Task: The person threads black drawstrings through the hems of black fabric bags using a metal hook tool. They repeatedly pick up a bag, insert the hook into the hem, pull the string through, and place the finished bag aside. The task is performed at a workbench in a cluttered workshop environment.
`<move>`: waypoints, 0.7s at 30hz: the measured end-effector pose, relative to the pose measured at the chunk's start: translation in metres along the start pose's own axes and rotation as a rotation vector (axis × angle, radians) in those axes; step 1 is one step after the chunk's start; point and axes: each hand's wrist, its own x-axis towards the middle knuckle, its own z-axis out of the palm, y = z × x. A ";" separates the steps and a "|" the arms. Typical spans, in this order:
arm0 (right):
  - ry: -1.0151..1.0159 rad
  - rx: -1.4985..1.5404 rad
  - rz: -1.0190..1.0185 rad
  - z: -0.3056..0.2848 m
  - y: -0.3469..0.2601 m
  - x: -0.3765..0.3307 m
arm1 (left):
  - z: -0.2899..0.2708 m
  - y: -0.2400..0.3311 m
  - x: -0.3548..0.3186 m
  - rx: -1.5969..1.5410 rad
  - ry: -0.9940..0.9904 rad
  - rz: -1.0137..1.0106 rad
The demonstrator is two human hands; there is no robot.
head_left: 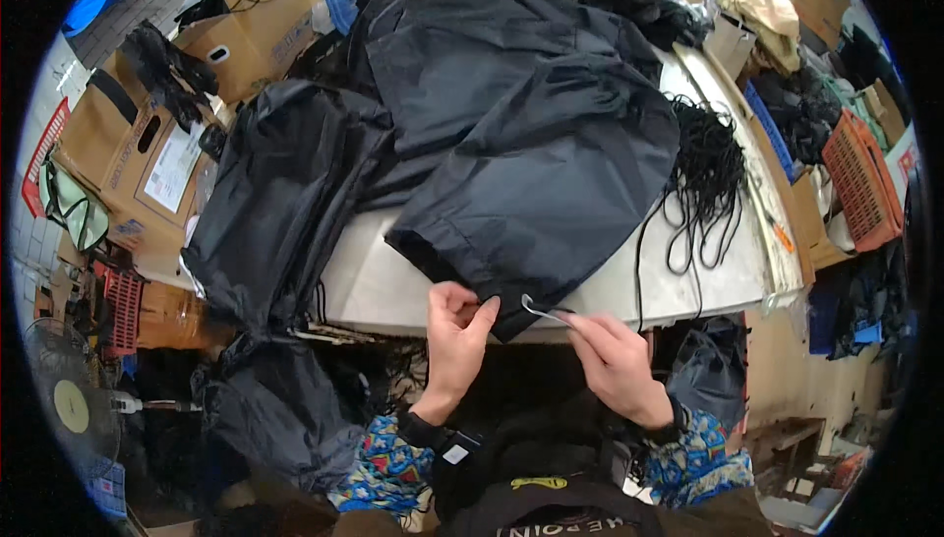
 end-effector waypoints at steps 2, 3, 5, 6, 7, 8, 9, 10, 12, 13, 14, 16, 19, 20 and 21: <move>0.019 0.018 -0.014 0.017 0.003 -0.002 | -0.007 -0.019 -0.020 -0.161 0.115 -0.082; 0.021 0.041 0.028 0.022 0.008 -0.007 | -0.001 -0.015 -0.026 -0.213 0.137 -0.124; 0.021 0.090 0.106 0.030 0.017 -0.017 | 0.012 0.001 -0.043 -0.317 0.190 -0.206; 0.028 0.110 0.118 0.032 0.020 -0.021 | 0.014 0.001 -0.050 -0.284 0.159 -0.175; 0.038 0.129 0.131 0.032 0.023 -0.025 | 0.007 -0.008 -0.055 -0.097 0.066 -0.176; 0.051 0.146 0.145 0.031 0.024 -0.029 | 0.002 -0.017 -0.058 0.089 -0.032 -0.175; 0.042 0.125 0.155 0.029 0.025 -0.031 | 0.006 -0.013 -0.057 0.312 -0.020 0.015; 0.079 0.134 0.181 0.026 0.023 -0.036 | 0.009 -0.014 -0.055 0.246 -0.004 -0.043; 0.165 0.146 0.232 0.018 0.020 -0.048 | 0.016 -0.016 -0.052 0.114 0.018 -0.156; 0.216 0.119 0.256 0.020 0.026 -0.058 | 0.019 -0.012 -0.048 0.159 -0.006 -0.169; 0.206 0.127 0.302 0.023 0.030 -0.068 | 0.029 -0.007 -0.049 0.030 -0.017 -0.139; 0.094 0.277 0.514 0.026 0.022 -0.076 | 0.043 0.003 -0.051 0.025 -0.055 -0.197; 0.130 0.402 0.532 0.028 0.019 -0.070 | 0.057 0.005 -0.056 -0.061 -0.115 -0.266; 0.131 0.440 0.565 0.026 0.020 -0.068 | 0.059 0.006 -0.060 -0.043 -0.150 -0.238; 0.117 0.448 0.565 0.024 0.021 -0.066 | 0.057 0.007 -0.065 -0.019 -0.176 -0.207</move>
